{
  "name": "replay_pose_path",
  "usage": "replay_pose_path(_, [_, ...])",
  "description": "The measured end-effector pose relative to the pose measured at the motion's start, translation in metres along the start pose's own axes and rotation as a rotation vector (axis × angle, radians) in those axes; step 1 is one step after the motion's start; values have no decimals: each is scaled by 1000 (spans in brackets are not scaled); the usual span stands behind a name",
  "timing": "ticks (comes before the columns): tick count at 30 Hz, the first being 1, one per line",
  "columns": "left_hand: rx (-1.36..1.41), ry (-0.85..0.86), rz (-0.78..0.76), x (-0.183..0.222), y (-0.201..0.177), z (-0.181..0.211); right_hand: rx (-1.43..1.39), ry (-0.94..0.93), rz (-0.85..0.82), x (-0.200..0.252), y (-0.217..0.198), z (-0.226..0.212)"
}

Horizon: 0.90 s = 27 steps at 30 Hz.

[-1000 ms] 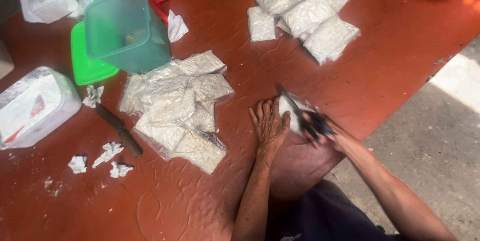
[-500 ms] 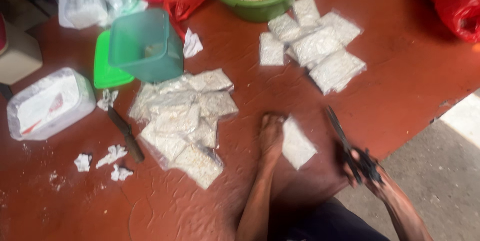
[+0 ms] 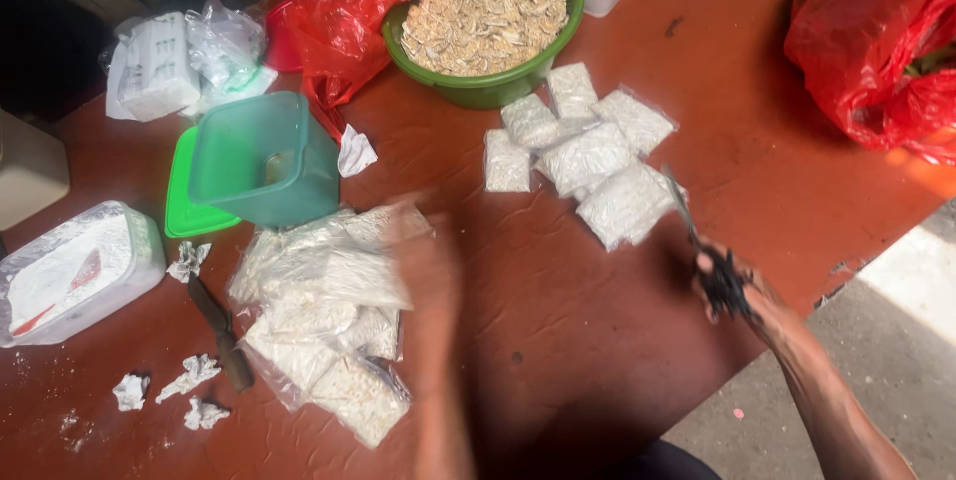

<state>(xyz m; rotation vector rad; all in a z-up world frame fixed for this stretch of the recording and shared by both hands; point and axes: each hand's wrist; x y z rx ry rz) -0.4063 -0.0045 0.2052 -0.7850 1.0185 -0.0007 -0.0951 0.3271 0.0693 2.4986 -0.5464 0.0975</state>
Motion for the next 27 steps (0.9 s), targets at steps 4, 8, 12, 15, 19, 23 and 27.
replay_pose_path(4, [870,-731,-737,16,119,60,370,0,95,-57,-37,-7])
replay_pose_path(8, [1487,-788,-528,24,207,71,202,-69,-292,-112,-53,1])
replay_pose_path(12, [1352,-1084,-570,32,236,46,38,95,-271,-112,-47,33])
replay_pose_path(15, [1403,-1110,-602,62,202,12,195,193,-202,-67,-30,57])
replay_pose_path(19, [1124,-1357,-830,125,106,-22,587,361,-198,11,2,52])
replay_pose_path(23, [875,-913,-1007,182,12,-39,800,409,-364,46,32,24])
replay_pose_path(27, [706,-756,-1063,198,-37,-42,870,372,-669,14,95,40])
Point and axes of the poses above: each hand's wrist, its own x-axis away from the middle knuckle, its own y-axis out of the palm, z = x × y, and after that the axes turned 2 degrees about -z, right-handed
